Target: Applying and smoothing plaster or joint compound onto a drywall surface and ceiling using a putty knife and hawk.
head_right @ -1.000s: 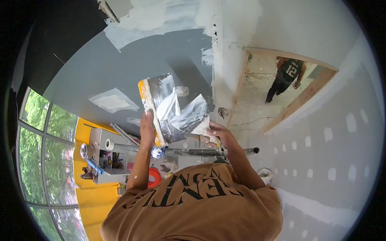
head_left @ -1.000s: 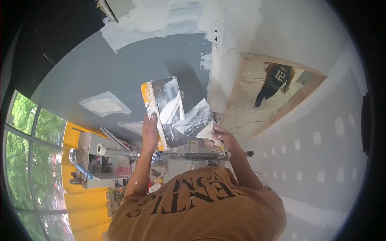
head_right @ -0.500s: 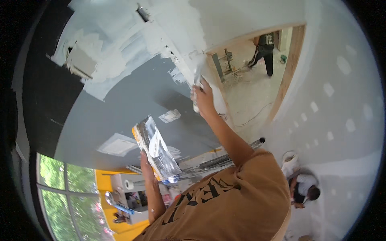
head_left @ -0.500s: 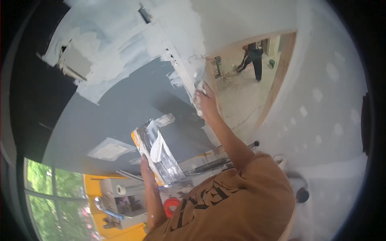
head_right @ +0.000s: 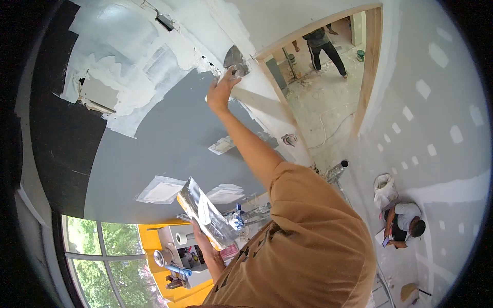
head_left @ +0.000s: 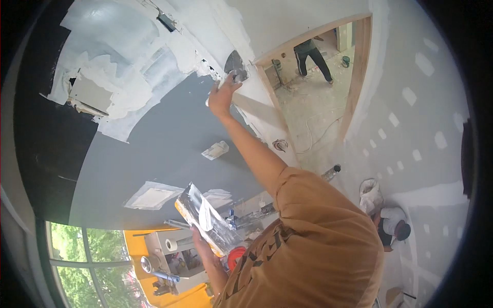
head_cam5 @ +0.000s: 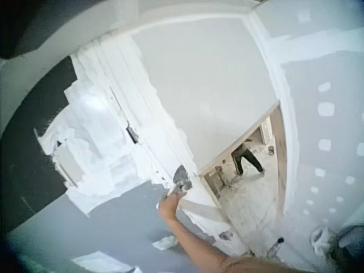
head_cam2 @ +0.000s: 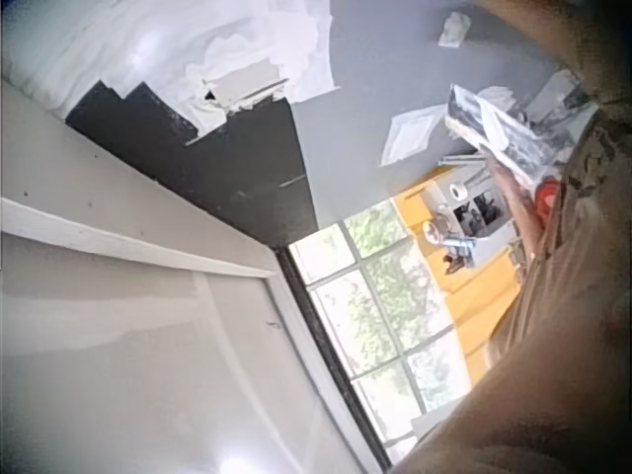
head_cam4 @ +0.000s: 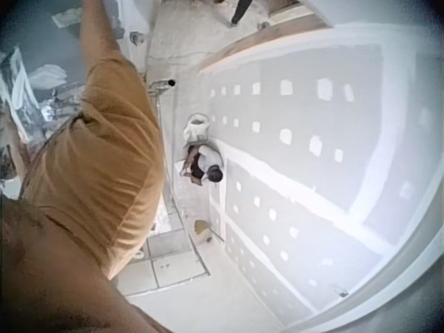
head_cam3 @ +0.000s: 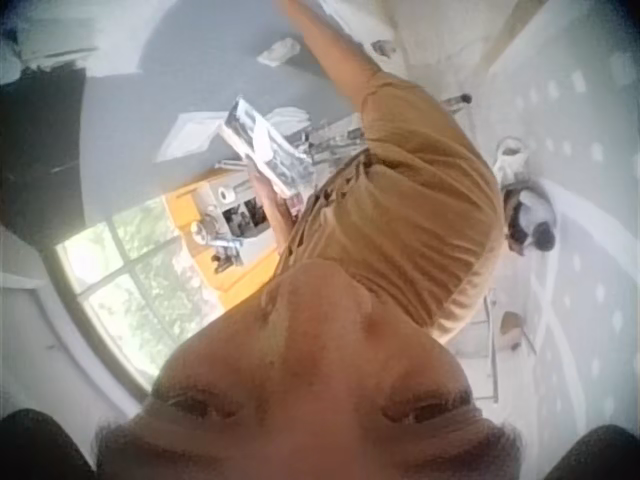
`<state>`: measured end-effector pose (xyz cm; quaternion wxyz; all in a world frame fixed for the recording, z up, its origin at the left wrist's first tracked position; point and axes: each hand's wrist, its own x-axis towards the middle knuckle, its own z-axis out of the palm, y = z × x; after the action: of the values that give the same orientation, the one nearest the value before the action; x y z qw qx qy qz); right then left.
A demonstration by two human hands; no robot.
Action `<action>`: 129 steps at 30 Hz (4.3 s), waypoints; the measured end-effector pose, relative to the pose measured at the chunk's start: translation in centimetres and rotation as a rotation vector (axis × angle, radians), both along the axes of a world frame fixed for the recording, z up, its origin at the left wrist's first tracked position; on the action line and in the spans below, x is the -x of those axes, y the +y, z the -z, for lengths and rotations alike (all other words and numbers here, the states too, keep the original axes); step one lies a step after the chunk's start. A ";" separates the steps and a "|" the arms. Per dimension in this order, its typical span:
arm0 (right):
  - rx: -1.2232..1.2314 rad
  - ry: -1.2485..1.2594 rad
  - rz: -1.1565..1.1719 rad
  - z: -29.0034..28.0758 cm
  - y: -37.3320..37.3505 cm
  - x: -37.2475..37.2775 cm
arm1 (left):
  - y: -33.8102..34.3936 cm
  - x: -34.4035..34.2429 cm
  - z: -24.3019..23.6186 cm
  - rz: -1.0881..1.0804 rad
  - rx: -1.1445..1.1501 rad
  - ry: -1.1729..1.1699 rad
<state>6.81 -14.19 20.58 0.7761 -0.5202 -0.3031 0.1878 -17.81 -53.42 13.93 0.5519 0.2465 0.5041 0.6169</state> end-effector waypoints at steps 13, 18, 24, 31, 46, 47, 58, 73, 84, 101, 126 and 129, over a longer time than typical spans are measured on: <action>-0.036 -0.073 -0.011 2.2 -3.6 -3.3 | -0.1 0.1 0.0 -0.028 0.054 0.034; 0.001 -0.005 0.011 1.1 -1.5 -0.7 | -0.2 1.7 1.7 -0.016 0.017 0.045; 0.079 -0.134 -0.166 2.9 -4.6 3.1 | -0.4 1.2 1.1 -0.014 -0.009 0.022; -0.091 -0.199 0.025 0.0 -4.6 -0.1 | -0.9 0.9 0.2 -0.023 0.010 -0.035; 0.046 -0.236 0.084 -5.1 -0.3 1.6 | -3.6 4.5 2.9 -0.074 -0.005 -0.102; 0.037 -0.239 0.031 -4.5 -0.6 2.1 | -3.3 4.3 3.0 -0.076 -0.006 -0.114; 0.065 -0.300 -0.407 5.1 -14.4 0.8 | -1.2 2.8 0.8 -0.046 -0.016 -0.159; 0.095 -0.287 -0.119 0.5 -2.5 6.2 | -2.5 4.1 4.2 -0.032 -0.076 -0.138; 0.136 -0.320 0.105 1.3 0.7 0.4 | -2.8 3.9 4.3 -0.004 -0.105 -0.152; 0.078 -0.092 -0.103 9.3 0.5 -7.6 | -0.4 3.4 6.2 0.059 -0.053 -0.299; 0.108 -0.227 0.008 8.9 1.3 -5.1 | -6.2 8.3 8.5 -0.149 -0.032 -0.192; 0.100 -0.146 0.041 8.9 2.7 -6.0 | -6.8 8.1 8.7 -0.109 -0.063 -0.278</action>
<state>12.84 -11.47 11.70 0.7288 -0.5765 -0.3384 0.1486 -25.89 -60.25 5.24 0.5739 0.1484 0.4158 0.6898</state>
